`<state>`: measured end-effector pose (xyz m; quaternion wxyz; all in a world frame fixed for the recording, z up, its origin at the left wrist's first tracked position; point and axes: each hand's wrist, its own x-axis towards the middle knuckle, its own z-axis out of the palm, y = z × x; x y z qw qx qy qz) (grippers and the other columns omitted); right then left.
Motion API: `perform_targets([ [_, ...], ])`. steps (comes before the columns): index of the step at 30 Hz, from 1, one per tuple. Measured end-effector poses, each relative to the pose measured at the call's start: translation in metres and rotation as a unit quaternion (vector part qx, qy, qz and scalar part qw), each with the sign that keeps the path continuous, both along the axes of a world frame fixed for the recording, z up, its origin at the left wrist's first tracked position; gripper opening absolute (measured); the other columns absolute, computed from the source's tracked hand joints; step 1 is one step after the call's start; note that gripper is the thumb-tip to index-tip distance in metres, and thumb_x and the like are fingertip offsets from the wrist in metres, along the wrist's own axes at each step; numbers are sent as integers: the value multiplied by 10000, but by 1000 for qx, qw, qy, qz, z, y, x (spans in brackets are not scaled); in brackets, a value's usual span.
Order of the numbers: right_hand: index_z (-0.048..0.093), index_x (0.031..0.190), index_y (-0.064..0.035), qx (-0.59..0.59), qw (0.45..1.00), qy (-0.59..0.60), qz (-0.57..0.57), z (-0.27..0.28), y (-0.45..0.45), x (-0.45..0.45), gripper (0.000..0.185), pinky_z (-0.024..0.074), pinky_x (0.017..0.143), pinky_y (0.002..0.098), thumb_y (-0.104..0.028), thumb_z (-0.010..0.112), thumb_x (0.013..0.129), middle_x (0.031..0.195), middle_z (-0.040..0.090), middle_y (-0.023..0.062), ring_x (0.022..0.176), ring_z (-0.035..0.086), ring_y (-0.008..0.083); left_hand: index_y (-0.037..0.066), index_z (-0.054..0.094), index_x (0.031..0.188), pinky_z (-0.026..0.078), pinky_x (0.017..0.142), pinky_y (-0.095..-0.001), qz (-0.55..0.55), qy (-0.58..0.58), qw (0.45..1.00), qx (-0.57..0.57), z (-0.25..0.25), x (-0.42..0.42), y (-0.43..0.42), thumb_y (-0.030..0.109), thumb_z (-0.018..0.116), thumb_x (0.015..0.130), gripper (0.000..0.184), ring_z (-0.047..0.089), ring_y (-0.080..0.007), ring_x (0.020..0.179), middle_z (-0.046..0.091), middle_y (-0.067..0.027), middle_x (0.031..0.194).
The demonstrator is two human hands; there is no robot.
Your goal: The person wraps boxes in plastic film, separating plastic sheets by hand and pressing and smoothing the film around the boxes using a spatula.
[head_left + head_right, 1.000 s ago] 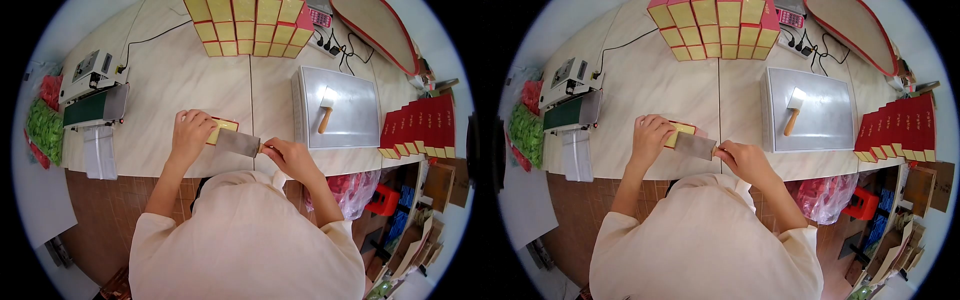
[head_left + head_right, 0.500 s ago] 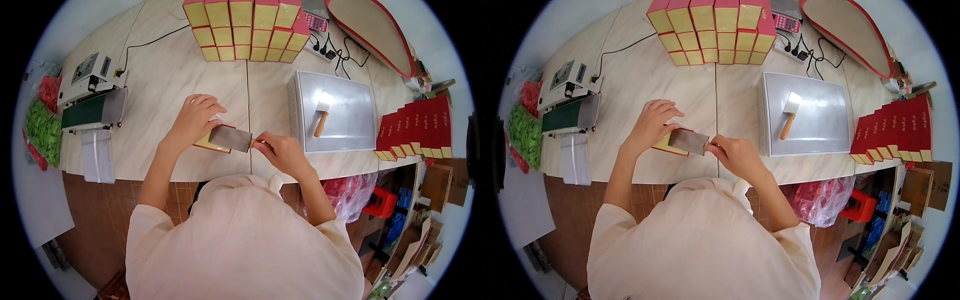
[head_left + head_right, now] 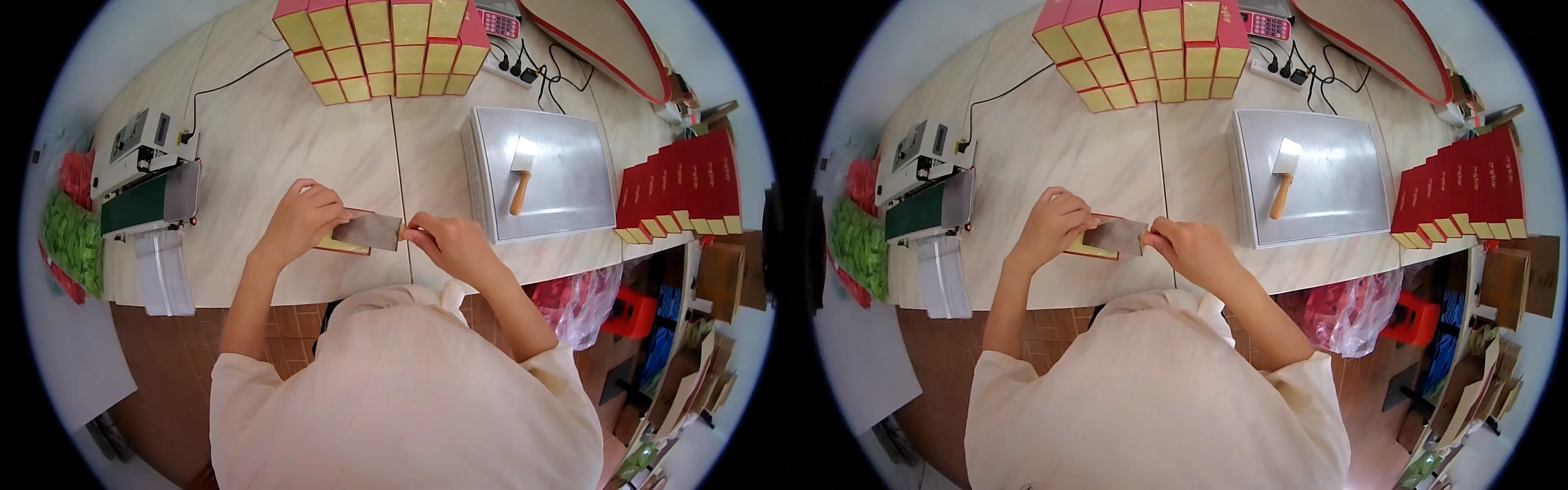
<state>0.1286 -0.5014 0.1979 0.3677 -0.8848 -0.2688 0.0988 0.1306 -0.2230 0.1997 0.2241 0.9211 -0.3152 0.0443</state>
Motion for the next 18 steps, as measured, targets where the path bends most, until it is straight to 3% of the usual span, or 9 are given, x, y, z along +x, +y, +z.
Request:
perform_targets([
  [7,641,844,-89,1,999,-32,8,-8,2,13,293,439,494,401,-365,604,935,618,620,90,545,585,310,92,659,806,430,864,-369,-4,-44,999,0,-3,-5,-1,92,697,776,48,592,-181,800,621,0,802],
  [13,646,802,-102,-3,999,-37,5,-4,2,17,330,432,472,414,-407,607,923,571,598,93,515,576,319,102,659,803,431,906,-355,0,-44,999,29,0,-6,-1,53,689,753,76,610,-150,877,625,20,838],
  [16,659,825,-98,26,999,-25,19,-6,-4,15,302,441,495,401,-375,609,932,592,606,105,530,583,316,93,670,868,425,930,-359,28,-33,999,-1,6,-7,3,70,687,778,94,612,-184,939,644,-2,918],
  [18,667,843,-90,62,997,-24,36,-3,-15,12,285,444,508,393,-353,612,936,609,613,116,543,586,314,83,673,1026,404,977,-375,98,-84,989,-67,11,-11,11,94,681,828,198,589,-238,1057,649,-44,1069],
])
